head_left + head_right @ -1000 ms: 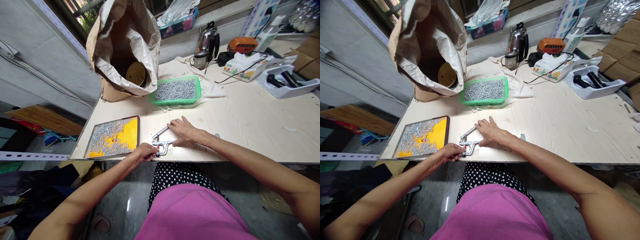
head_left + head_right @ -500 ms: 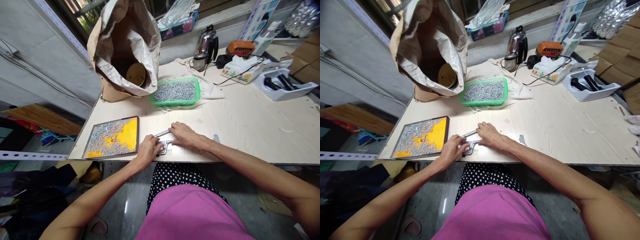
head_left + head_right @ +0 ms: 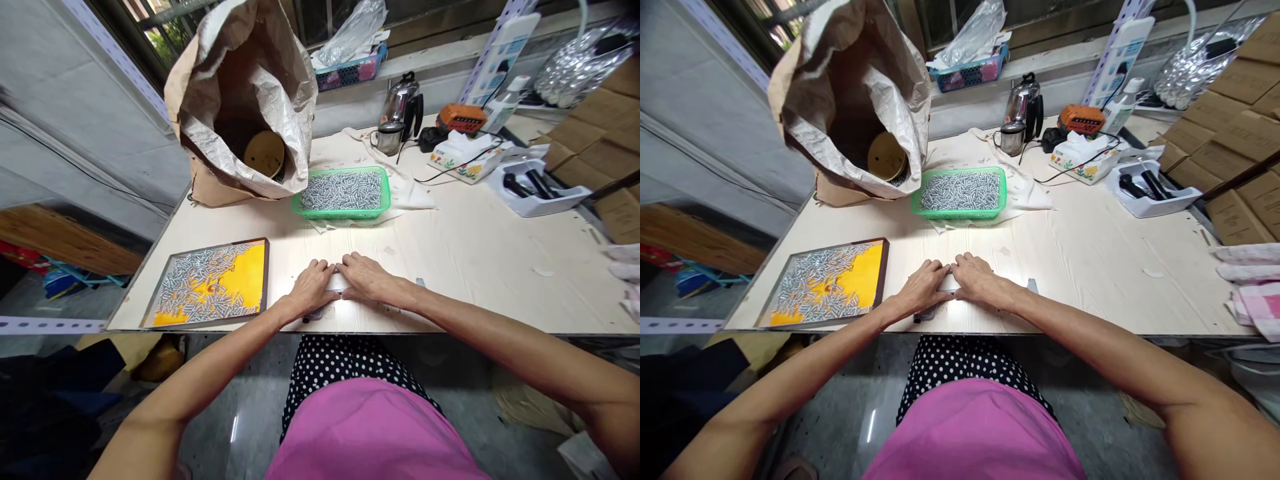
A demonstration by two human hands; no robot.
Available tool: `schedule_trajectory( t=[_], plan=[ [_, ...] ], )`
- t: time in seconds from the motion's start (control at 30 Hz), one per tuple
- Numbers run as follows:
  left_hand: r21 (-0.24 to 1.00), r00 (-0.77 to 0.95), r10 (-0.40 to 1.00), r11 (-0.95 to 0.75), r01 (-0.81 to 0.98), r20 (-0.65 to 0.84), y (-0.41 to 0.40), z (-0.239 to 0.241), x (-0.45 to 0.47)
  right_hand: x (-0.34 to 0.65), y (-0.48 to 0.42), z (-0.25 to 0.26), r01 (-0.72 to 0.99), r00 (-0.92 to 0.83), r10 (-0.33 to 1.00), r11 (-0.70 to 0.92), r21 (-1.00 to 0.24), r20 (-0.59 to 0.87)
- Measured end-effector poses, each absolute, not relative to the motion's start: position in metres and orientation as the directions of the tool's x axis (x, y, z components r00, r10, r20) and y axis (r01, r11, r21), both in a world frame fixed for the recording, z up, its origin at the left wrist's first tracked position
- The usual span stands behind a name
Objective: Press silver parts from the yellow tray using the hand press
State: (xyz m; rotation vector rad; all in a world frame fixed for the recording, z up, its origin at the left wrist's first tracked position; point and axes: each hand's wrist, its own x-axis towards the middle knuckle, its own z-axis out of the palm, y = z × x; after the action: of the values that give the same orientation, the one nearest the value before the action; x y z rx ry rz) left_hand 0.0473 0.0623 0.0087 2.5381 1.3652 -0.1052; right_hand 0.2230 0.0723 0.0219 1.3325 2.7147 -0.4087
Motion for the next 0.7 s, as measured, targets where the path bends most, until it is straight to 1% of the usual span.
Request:
schedule_trajectory(
  t=[0.1,0.17,0.27,0.37,0.5,0.6,0.7],
  plan=[
    [0.201,0.549,0.814,-0.515,0.833,-0.191,0.067,0.009,0.05,0.221,0.072,0.021,0.792,-0.61,0.77,0.591,-0.151,-0.189],
    [0.204,0.541,0.817,-0.505,0.839,-0.199,0.069,0.008,0.051,0.22,0.074,0.018,0.784,-0.621,0.76,0.604,-0.145,-0.193],
    [0.215,0.547,0.813,-0.508,0.834,-0.199,0.074,0.004,0.051,0.219,0.077,0.011,0.774,-0.634,0.748,0.608,-0.177,-0.197],
    [0.231,0.573,0.797,-0.531,0.815,-0.191,0.081,0.004,0.049,0.219,0.079,0.006,0.768,-0.639,0.75,0.607,-0.204,-0.171],
    [0.22,0.588,0.788,-0.55,0.806,-0.181,0.085,0.006,0.046,0.23,0.084,0.004,0.75,-0.653,0.752,0.625,-0.218,-0.088],
    [0.214,0.544,0.832,-0.515,0.83,-0.108,0.072,0.003,0.045,0.244,0.092,0.002,0.7,-0.693,0.721,0.668,-0.254,-0.012],
    [0.254,0.527,0.848,-0.522,0.814,0.057,0.044,-0.009,0.048,0.257,0.101,-0.006,0.703,-0.683,0.73,0.661,-0.261,0.008]
  ],
)
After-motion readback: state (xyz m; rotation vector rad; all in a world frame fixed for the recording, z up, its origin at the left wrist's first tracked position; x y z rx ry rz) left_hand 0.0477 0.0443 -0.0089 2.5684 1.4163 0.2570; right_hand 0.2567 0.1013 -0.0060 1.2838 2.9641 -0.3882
